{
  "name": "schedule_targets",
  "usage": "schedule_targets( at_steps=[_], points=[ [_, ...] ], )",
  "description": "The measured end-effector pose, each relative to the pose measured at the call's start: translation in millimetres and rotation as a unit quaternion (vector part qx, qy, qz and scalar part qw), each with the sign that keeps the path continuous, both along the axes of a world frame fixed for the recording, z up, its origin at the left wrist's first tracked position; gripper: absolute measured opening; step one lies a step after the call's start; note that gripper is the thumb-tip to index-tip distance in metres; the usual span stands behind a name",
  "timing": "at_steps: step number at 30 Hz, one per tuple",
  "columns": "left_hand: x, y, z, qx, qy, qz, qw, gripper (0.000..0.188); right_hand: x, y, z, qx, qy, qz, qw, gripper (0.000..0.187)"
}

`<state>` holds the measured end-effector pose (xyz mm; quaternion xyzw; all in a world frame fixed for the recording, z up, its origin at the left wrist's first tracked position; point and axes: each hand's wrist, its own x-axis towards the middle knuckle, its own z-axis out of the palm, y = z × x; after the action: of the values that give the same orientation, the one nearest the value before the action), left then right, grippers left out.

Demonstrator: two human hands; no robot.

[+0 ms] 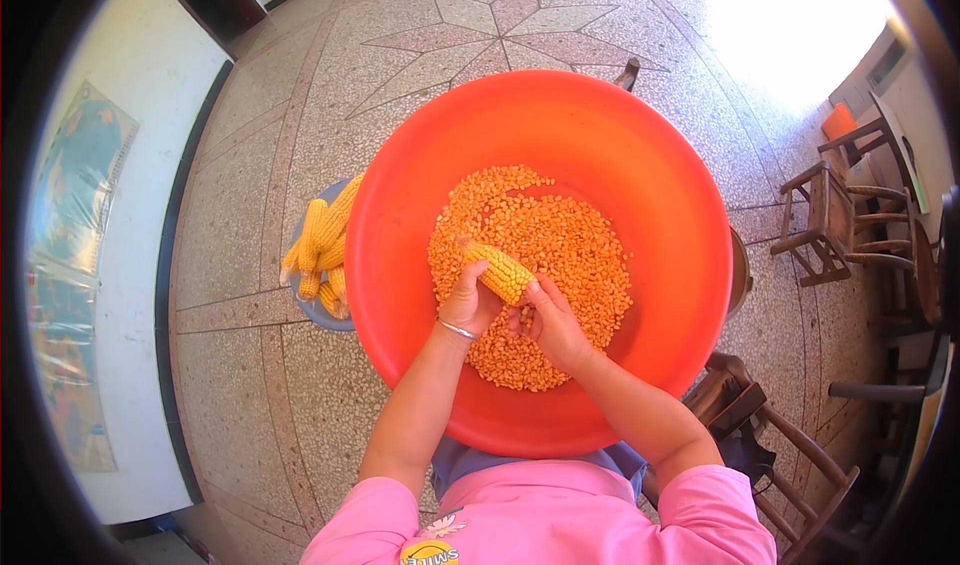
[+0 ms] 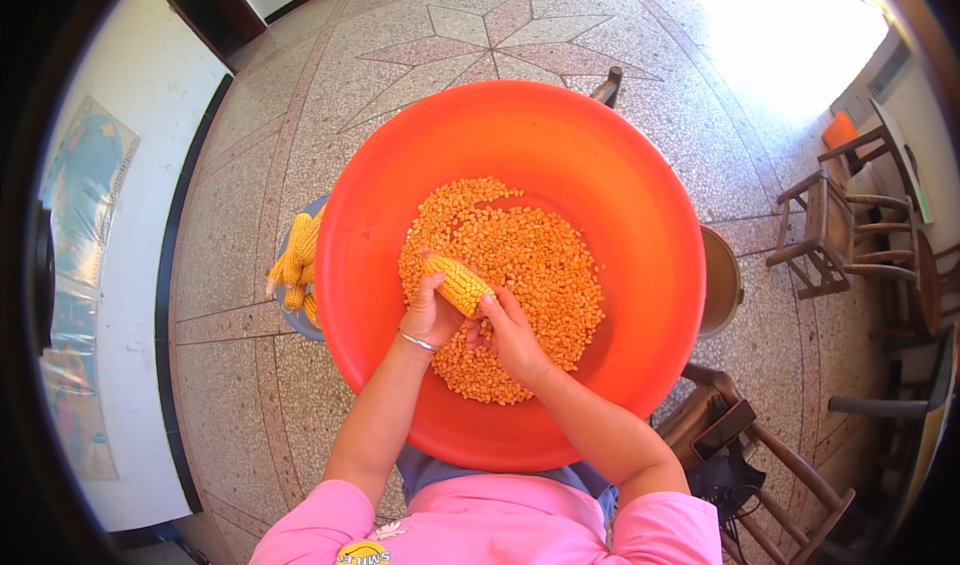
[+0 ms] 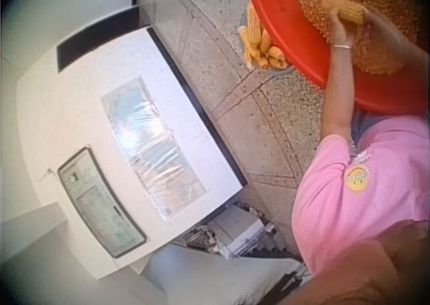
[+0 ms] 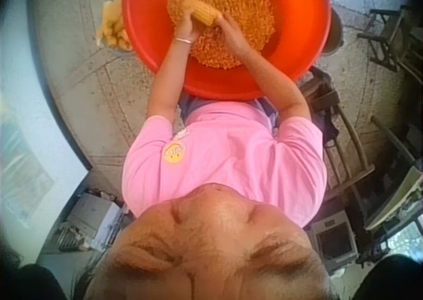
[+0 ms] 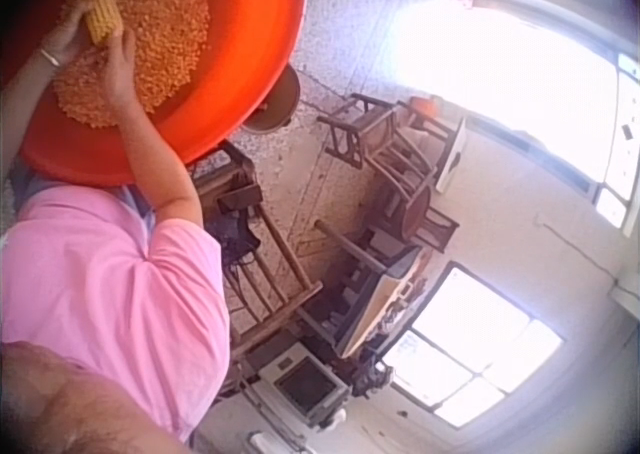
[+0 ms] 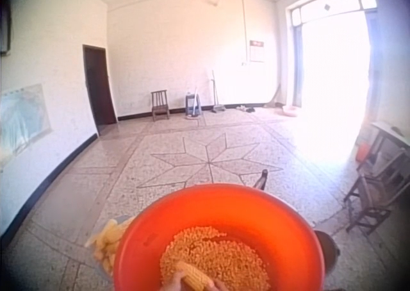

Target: Shelling kernels from a corn cob into a large red bowl.

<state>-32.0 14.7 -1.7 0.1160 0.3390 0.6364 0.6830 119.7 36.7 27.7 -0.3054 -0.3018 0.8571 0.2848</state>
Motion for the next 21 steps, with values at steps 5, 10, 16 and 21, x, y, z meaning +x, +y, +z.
schedule_targets(
  at_steps=[5,10,16,21],
  points=[
    [-1.8,-1.2,10.1,-0.023,-0.027,-0.053,0.998,0.043,1.4,-1.2,-2.2,0.088,-0.055,0.026,0.994,0.037],
    [2.8,0.1,8.8,-0.015,-0.082,0.018,0.996,0.041,-0.9,-4.3,-5.6,0.149,-0.036,0.02,0.988,0.041],
    [-0.4,-1.0,-0.8,0.005,-0.065,0.017,0.998,0.042,0.0,1.8,0.5,-0.004,0.001,0.0,1.0,0.038],
    [2.3,0.1,-1.3,0.001,-0.06,0.034,0.998,0.041,0.3,0.7,0.7,0.008,-0.012,-0.007,1.0,0.034]
  ],
)
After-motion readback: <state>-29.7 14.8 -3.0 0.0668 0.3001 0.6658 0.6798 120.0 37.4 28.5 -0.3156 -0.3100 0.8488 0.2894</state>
